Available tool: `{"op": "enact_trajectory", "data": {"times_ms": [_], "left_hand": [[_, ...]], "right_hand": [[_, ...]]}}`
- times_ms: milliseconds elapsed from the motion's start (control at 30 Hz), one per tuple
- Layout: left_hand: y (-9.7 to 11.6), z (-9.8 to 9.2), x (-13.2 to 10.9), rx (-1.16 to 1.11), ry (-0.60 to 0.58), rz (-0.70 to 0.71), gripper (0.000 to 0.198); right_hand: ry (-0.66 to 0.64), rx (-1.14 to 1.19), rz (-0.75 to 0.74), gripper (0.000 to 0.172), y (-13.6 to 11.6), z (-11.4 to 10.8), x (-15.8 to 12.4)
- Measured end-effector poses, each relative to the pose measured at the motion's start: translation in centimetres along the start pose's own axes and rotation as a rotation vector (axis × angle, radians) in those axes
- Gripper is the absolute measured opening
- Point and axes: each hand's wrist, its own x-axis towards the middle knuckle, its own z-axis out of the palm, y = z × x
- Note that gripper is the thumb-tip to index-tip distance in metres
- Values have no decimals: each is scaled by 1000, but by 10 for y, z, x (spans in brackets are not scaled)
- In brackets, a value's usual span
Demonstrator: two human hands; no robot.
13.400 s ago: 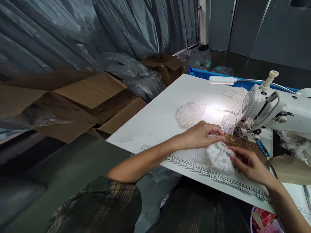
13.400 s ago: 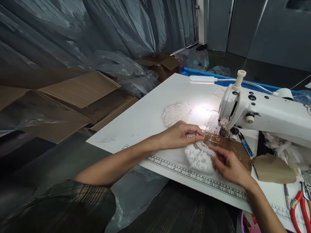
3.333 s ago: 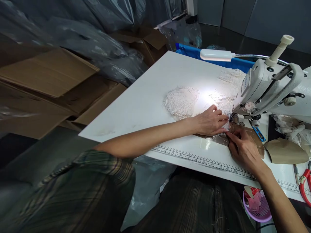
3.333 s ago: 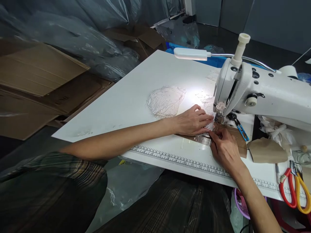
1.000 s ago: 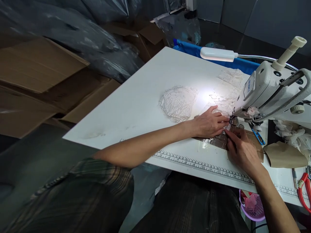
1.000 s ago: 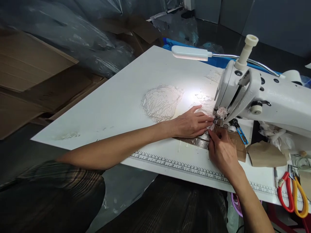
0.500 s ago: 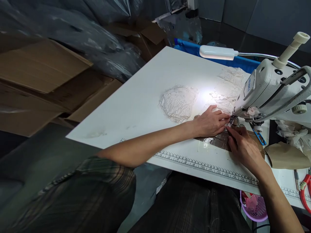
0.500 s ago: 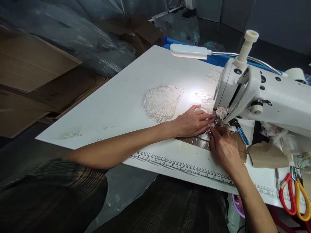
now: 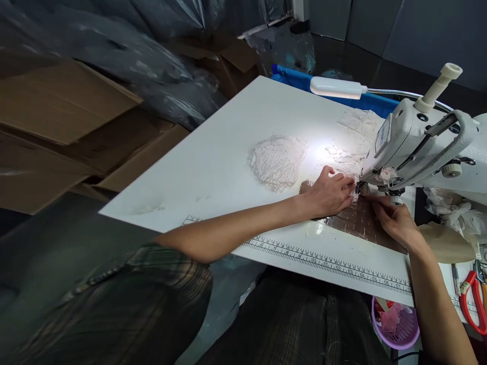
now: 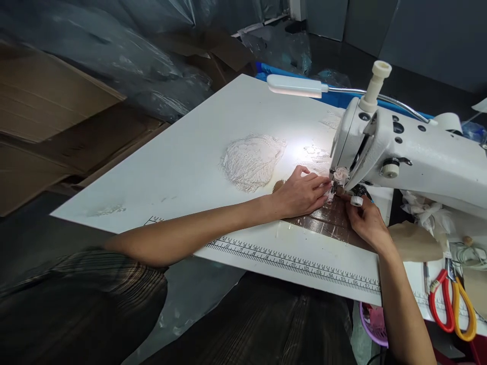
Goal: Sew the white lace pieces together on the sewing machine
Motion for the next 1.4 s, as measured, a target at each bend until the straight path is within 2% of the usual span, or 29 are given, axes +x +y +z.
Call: {"op": "enact_trajectory", "data": {"times_ms": [167, 300, 367, 500, 633, 900, 1167, 1267, 1400], "left_hand": [[-17, -11, 1, -62, 94, 72, 25], [-33, -16, 0, -247, 64, 265, 17], [-34, -13, 0, -279, 62, 308, 18], [-30, -4, 4, -293, 94, 224, 30], [-28, -2, 6, -385, 160, 124, 26], [-28, -2, 3, -320, 99, 211, 26], [-29, 2, 2, -334, 57, 222, 26], [-29, 3, 2, -322, 89, 244, 27], [-29, 4, 1, -313, 104, 258, 26]], "right_hand": [[46, 80, 59, 49, 10, 4, 1], [56, 98, 51, 45, 10, 5, 2], [53, 101, 68, 45, 10, 5, 2], [41, 93, 74, 47, 10, 5, 1], [38, 85, 62, 48, 9, 5, 0], [24, 31, 69, 45, 5, 3, 0], [44, 19, 30, 46, 5, 4, -2], [76, -58, -36, 46, 6, 8, -2], [69, -291, -191, 43, 6, 17, -3]]}}
